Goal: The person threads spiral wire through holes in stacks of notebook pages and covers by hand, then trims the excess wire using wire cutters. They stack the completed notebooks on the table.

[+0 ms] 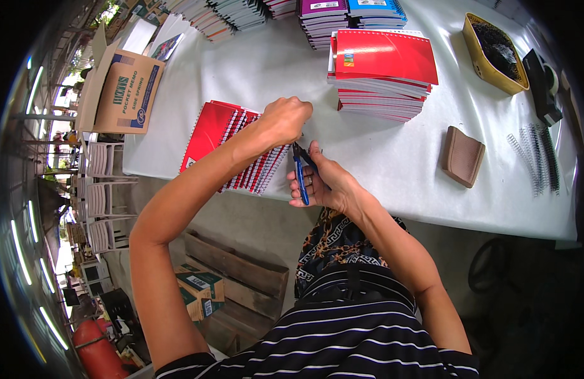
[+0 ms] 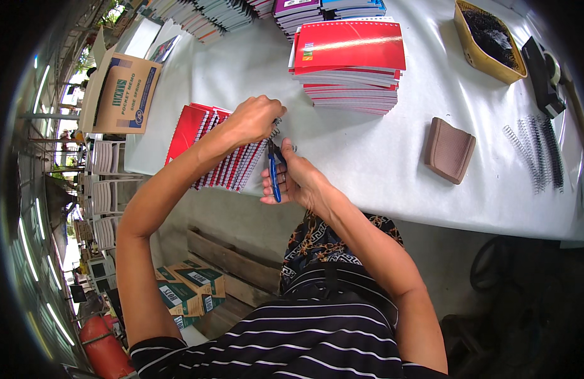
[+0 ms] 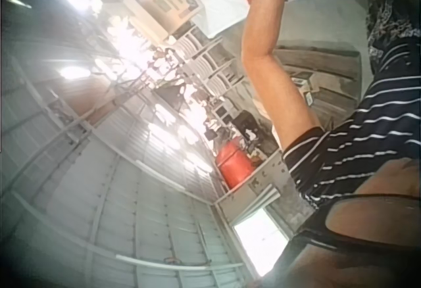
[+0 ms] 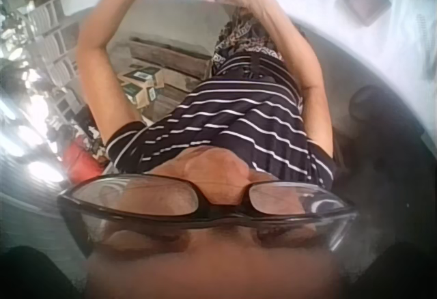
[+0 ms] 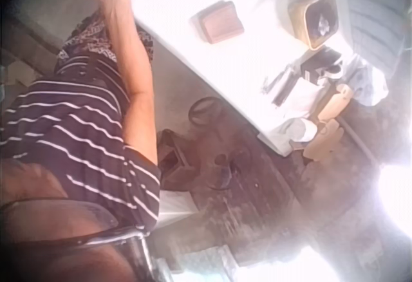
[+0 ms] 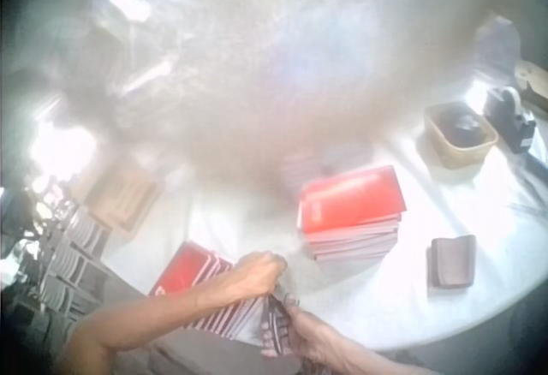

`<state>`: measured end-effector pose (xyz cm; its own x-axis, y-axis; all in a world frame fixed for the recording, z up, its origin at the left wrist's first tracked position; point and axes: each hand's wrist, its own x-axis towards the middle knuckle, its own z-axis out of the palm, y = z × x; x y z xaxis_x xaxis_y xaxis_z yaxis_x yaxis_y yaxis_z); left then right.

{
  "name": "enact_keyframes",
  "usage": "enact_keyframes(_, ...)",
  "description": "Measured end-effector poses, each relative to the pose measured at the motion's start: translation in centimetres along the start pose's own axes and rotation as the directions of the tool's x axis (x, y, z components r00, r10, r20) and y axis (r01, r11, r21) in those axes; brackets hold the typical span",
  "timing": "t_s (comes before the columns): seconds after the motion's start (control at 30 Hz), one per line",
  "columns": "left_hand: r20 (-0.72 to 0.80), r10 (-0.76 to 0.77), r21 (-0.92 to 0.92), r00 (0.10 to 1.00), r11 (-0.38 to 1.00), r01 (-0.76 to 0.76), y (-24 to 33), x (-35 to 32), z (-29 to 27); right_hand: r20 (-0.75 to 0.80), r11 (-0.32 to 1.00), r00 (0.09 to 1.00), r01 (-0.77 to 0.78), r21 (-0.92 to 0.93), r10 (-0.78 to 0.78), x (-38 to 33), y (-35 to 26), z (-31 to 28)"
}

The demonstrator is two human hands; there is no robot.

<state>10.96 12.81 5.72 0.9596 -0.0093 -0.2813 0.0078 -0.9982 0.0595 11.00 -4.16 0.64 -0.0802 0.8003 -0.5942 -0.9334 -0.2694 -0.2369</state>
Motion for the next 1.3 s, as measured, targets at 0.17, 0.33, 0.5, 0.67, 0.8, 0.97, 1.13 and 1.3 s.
enact_keyframes(0.17,0.034,-0.025,-0.005,0.999,1.000,0.025,0.0,0.2,-0.1,0.019,0.998,0.998,-0.056,0.011,0.056,0.2,-0.2,-0.5)
enact_keyframes(0.33,0.028,-0.015,-0.015,0.999,1.000,0.016,-0.2,0.1,0.1,-0.011,0.998,0.998,-0.061,0.013,0.061,0.1,-0.6,0.5)
enact_keyframes(0.5,0.038,0.004,0.006,0.999,1.000,-0.004,0.4,0.3,-0.5,0.164,0.986,0.983,-0.101,0.131,0.079,1.2,-0.5,-1.5)
enact_keyframes(0.67,-0.009,-0.009,-0.075,1.000,0.997,0.008,1.4,-0.4,-0.7,-0.057,0.934,0.994,0.063,-0.351,-0.088,-4.2,-0.9,-0.6)
enact_keyframes(0.8,-0.040,-0.033,-0.256,0.999,0.967,0.022,2.2,-0.2,0.6,-0.029,0.017,0.544,-0.028,-0.999,-0.838,-8.8,-1.7,-3.6)
enact_keyframes(0.97,-0.047,-0.070,-0.361,0.996,0.931,0.049,4.0,-0.5,1.3,0.414,-0.502,0.288,-0.423,-0.754,-0.864,-9.3,-1.3,-5.7)
enact_keyframes(1.13,-0.008,-0.148,-0.462,0.989,0.878,0.128,4.5,-2.8,-1.9,0.554,-0.589,0.310,-0.024,-0.808,-0.773,-5.7,0.7,-3.9)
enact_keyframes(1.3,-0.345,-0.272,-0.699,0.898,0.713,-0.053,5.6,-8.2,-6.9,0.578,-0.581,0.329,0.101,-0.808,-0.747,1.2,-0.9,-1.8)
